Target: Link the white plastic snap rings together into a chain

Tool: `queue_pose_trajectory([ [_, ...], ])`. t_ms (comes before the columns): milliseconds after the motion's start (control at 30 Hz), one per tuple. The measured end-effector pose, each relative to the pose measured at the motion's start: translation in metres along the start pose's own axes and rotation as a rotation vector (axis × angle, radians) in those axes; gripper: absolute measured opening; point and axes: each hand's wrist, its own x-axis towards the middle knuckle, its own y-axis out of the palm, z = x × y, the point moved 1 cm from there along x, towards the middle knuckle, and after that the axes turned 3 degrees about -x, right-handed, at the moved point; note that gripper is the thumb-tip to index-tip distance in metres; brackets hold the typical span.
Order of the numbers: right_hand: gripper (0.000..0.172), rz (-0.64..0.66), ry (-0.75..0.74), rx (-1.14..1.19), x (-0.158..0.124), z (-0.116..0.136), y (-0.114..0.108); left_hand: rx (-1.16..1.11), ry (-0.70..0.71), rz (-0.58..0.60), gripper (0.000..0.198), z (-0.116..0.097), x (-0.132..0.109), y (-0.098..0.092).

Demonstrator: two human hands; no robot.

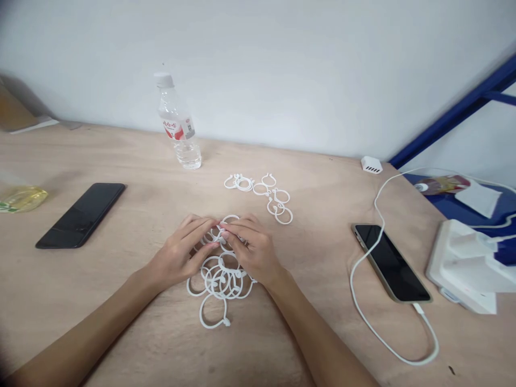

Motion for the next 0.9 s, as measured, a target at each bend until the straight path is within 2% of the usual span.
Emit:
queue_pose_trajectory([
  [233, 0.014, 0.018, 0.053, 0.017, 0.001, 0.005, 0.002, -0.008, -0.019, 0.039, 0.034, 0.000, 0.000, -0.001],
  [333, 0.013, 0.018, 0.085, -0.038, 0.003, 0.002, 0.000, 0.009, -0.086, 0.079, 0.032, 0.000, 0.002, -0.001],
  [400, 0.014, -0.038, 0.140, -0.178, 0.005, -0.005, -0.008, 0.033, -0.153, 0.108, 0.033, 0.000, 0.003, -0.001],
  [500, 0.014, -0.183, 0.245, -0.535, 0.008, -0.021, -0.034, 0.047, -0.227, 0.127, 0.034, 0.001, 0.004, -0.001],
  [533, 0.013, -0.194, 0.300, -0.655, 0.008, -0.027, -0.043, 0.044, -0.244, 0.131, 0.034, 0.002, 0.004, -0.001],
  [567, 0.016, -0.184, 0.369, -0.749, 0.008, -0.032, -0.052, 0.041, -0.256, 0.136, 0.034, 0.002, 0.004, 0.000],
  [667, 0.022, -0.001, 0.580, -0.857, 0.008, -0.042, -0.070, 0.035, -0.265, 0.142, 0.034, 0.002, 0.003, 0.000],
  [767, 0.020, 0.111, 0.629, -0.841, 0.006, -0.043, -0.074, 0.025, -0.251, 0.142, 0.034, 0.002, 0.003, 0.000],
  [833, 0.020, 0.028, 0.619, -0.806, 0.006, -0.042, -0.072, 0.009, -0.244, 0.143, 0.034, 0.002, 0.003, 0.000],
  [900, 0.022, -0.154, 0.624, -0.717, 0.006, -0.039, -0.066, -0.007, -0.240, 0.146, 0.035, 0.001, 0.003, 0.000],
])
